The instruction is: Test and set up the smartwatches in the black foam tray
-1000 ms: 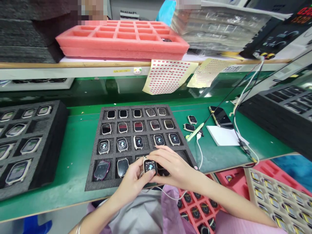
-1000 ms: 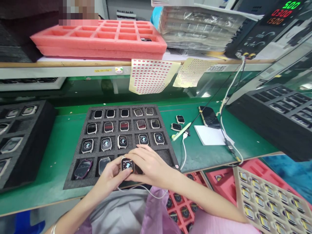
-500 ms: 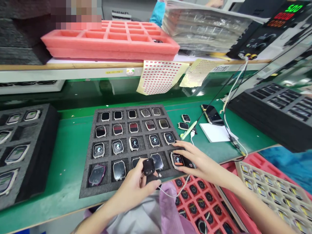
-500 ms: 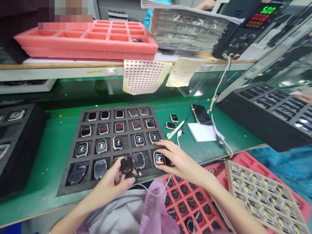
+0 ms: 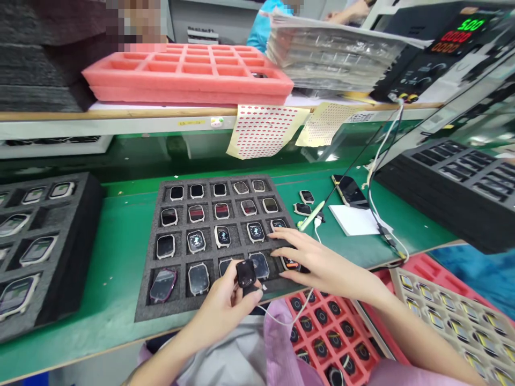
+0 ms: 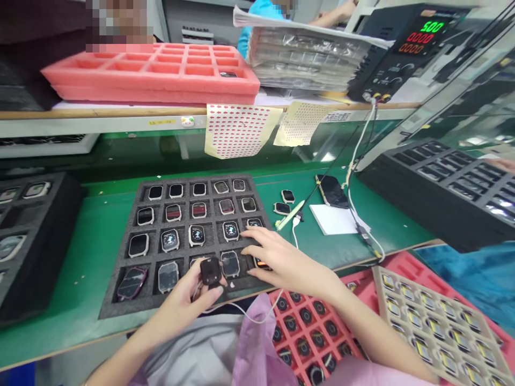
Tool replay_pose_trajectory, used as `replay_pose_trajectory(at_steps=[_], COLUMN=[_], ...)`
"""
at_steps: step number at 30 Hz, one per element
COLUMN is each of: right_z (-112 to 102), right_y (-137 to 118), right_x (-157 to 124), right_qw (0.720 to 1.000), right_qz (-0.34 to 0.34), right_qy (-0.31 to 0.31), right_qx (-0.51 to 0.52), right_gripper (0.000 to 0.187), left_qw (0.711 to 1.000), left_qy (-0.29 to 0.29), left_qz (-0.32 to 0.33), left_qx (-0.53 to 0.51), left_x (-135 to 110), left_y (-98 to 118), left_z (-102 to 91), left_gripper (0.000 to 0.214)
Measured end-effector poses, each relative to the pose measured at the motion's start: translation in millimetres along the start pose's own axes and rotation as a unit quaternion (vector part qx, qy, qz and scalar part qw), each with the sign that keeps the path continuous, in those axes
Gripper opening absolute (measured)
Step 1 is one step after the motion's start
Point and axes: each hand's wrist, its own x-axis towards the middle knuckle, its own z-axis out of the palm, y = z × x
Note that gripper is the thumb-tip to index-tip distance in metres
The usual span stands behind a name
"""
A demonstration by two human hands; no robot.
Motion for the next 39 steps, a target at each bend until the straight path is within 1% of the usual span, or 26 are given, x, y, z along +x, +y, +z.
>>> replay_pose_trajectory(at_steps=[5, 9, 11, 13, 14, 17, 19, 20, 22, 25, 27, 29, 31, 33, 37, 39], right_z=[9, 13, 12, 11, 10, 4, 0, -1, 0, 6, 10, 14, 15, 13, 6, 4], right_y=[-19, -17, -10, -1, 3, 12, 13, 12, 7, -1, -4, -6, -7, -9, -11, -11], right_x=[27, 38, 38, 36, 35, 32, 31, 31, 31, 33, 35, 35, 34, 31, 26, 26], right_qw=[0.998, 0.997, 0.998, 0.998, 0.996, 0.983, 0.976, 0.977, 0.987, 0.995, 0.997, 0.999, 1.000, 1.000, 0.996, 0.991], right_qz=[-0.040, -0.051, -0.049, -0.051, -0.054, -0.060, -0.056, -0.052, -0.045, -0.043, -0.031, -0.010, 0.001, -0.007, -0.034, -0.047], right_qy=[-0.011, -0.017, -0.022, -0.026, -0.022, 0.028, 0.060, 0.063, 0.038, 0.011, 0.019, 0.032, 0.028, 0.015, 0.005, -0.018], right_qx=[-0.049, -0.053, -0.021, 0.030, 0.063, 0.172, 0.204, 0.195, 0.148, 0.090, 0.061, 0.019, -0.010, -0.004, 0.079, 0.122], right_gripper=[0.035, 0.035, 0.035, 0.037, 0.035, 0.011, 0.007, 0.010, 0.018, 0.013, 0.017, 0.028, 0.033, 0.031, 0.023, 0.022], left_qw=[0.999, 0.995, 0.994, 0.993, 0.992, 0.992, 0.993, 0.993, 0.993, 0.992, 0.992, 0.992, 0.992, 0.992, 0.992, 0.992], left_qy=[0.008, 0.008, 0.010, 0.016, 0.019, 0.028, 0.026, 0.023, 0.020, 0.028, 0.032, 0.032, 0.031, 0.028, 0.023, 0.019], left_qz=[0.000, -0.018, -0.023, -0.021, -0.020, -0.018, -0.021, -0.023, -0.026, -0.027, -0.028, -0.030, -0.033, -0.035, -0.030, -0.026], left_qx=[-0.044, -0.095, -0.109, -0.118, -0.121, -0.121, -0.115, -0.113, -0.113, -0.119, -0.120, -0.119, -0.119, -0.121, -0.124, -0.125], left_x=[1, 2, 4, 5, 5, 6, 7, 8, 9, 10, 10, 10, 10, 10, 9, 9], left_y=[-2, -2, -2, -4, -4, -5, -4, -4, -3, -3, -3, -2, -2, -1, -3, -4], left_z=[-3.7, -8.4, -10.1, -11.1, -11.5, -12.4, -13.1, -13.3, -13.7, -13.7, -13.5, -13.4, -13.5, -13.7, -14.3, -14.7], left_gripper=[0.029, 0.033, 0.036, 0.038, 0.039, 0.038, 0.038, 0.038, 0.038, 0.037, 0.036, 0.035, 0.034, 0.036, 0.044, 0.045])
